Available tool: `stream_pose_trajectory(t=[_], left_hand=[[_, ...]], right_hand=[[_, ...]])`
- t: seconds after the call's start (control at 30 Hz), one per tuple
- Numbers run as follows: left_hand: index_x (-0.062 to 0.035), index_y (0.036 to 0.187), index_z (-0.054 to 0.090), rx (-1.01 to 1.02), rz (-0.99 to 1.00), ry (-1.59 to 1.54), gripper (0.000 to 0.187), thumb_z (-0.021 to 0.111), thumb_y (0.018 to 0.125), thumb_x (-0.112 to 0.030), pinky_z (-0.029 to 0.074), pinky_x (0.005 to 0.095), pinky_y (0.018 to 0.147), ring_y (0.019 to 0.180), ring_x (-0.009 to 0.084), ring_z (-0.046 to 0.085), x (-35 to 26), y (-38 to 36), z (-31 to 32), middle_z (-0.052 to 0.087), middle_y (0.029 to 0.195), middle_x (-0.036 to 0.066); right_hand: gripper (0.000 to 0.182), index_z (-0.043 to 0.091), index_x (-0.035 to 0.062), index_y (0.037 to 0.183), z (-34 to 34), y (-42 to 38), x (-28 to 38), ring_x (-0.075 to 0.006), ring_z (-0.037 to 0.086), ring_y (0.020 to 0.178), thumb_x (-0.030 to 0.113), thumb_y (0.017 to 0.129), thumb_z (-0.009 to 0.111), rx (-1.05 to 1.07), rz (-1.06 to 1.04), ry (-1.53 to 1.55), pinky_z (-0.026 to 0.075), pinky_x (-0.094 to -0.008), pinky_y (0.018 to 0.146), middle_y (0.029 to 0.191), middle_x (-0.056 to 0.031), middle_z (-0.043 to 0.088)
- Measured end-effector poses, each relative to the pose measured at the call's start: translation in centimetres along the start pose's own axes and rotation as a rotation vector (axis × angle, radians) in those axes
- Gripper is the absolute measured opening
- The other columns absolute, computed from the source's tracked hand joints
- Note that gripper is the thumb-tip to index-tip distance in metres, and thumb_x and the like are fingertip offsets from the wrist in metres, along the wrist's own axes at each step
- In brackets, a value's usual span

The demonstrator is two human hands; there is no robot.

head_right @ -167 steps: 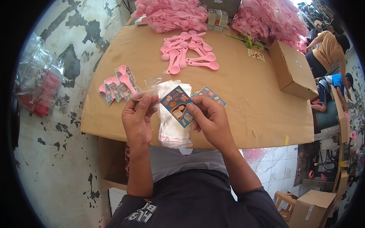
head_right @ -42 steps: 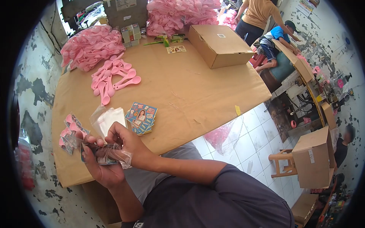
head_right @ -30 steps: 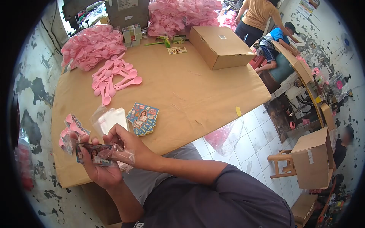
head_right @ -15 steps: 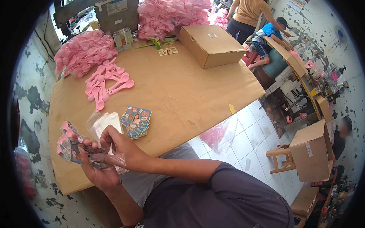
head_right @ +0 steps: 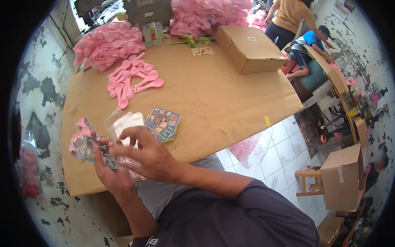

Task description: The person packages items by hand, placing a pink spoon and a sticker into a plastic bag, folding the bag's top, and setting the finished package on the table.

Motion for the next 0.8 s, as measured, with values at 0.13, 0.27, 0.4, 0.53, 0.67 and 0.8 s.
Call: stream_pose_trajectory(t=[0.13,0.27,0.4,0.53,0.67,0.8], left_hand=[[-0.0047,0.141,0.047,0.065,-0.088,-0.261,0.037,0.052,0.107,-0.017,0.054,0.032,0.09,0.085,0.011,0.059,-0.1,1.9,-3.6,0.06,0.101,0.003],[-0.0035,0.138,0.053,-0.054,-0.049,-0.321,0.035,0.056,0.105,-0.017,0.054,0.0317,0.09,0.085,0.0115,0.06,-2.0,3.4,-6.9,0.061,0.098,0.004],[-0.0042,0.139,0.052,-0.076,0.038,-0.278,0.036,0.056,0.105,-0.017,0.053,0.032,0.092,0.086,0.0116,0.059,-3.8,3.1,-7.9,0.062,0.099,0.004],[-0.0048,0.139,0.052,-0.081,0.038,-0.257,0.037,0.058,0.104,-0.017,0.052,0.0318,0.093,0.086,0.0117,0.059,-3.8,2.5,-8.2,0.062,0.1,0.004],[-0.0054,0.139,0.052,-0.079,0.01,-0.248,0.037,0.058,0.104,-0.017,0.052,0.0313,0.092,0.087,0.0121,0.059,-3.4,2.0,-8.1,0.062,0.101,0.005],[-0.0055,0.139,0.051,-0.069,0.0,-0.207,0.037,0.057,0.104,-0.017,0.052,0.0313,0.092,0.087,0.0123,0.059,-3.9,1.9,-8.1,0.061,0.102,0.005]], right_hand=[[0.014,0.07,0.0089,0.09,-1.6,0.2,0.5,-0.0243,0.06,0.094,0.01,0.077,0.075,0.131,-0.247,-0.105,0.05,-0.037,0.08,0.106,-0.0063,0.063],[0.008,0.072,0.0067,0.089,-4.7,0.1,-0.3,-0.0217,0.063,0.085,0.013,0.085,0.075,0.229,-0.141,-0.076,0.049,-0.0356,0.075,0.085,-0.0043,0.066],[0.016,0.07,0.0014,0.097,-10.8,1.0,-2.6,-0.0223,0.067,0.091,0.016,0.098,0.065,0.191,0.464,-0.017,0.05,-0.0374,0.083,0.084,-0.0067,0.069],[0.036,0.064,-0.001,0.125,-13.7,1.0,-8.5,-0.0313,0.058,0.125,0.026,0.104,0.054,0.234,0.4,-0.666,0.044,-0.0441,0.105,0.127,-0.019,0.065],[0.049,0.053,0.0024,0.142,-14.5,-0.8,-11.7,-0.0332,0.041,0.144,0.036,0.105,0.051,0.419,0.495,-0.936,0.032,-0.0464,0.117,0.15,-0.0216,0.049],[0.058,0.047,0.0082,0.148,-16.2,-0.4,-9.7,-0.0358,0.033,0.149,0.046,0.104,0.049,0.516,0.508,-0.729,0.024,-0.051,0.121,0.155,-0.0188,0.044]])
Point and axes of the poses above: each hand's wrist, its own y-axis towards the middle knuckle, its own z-axis out of the palm, x = y × z, the point moved 1 cm from there along y, towards the middle knuckle
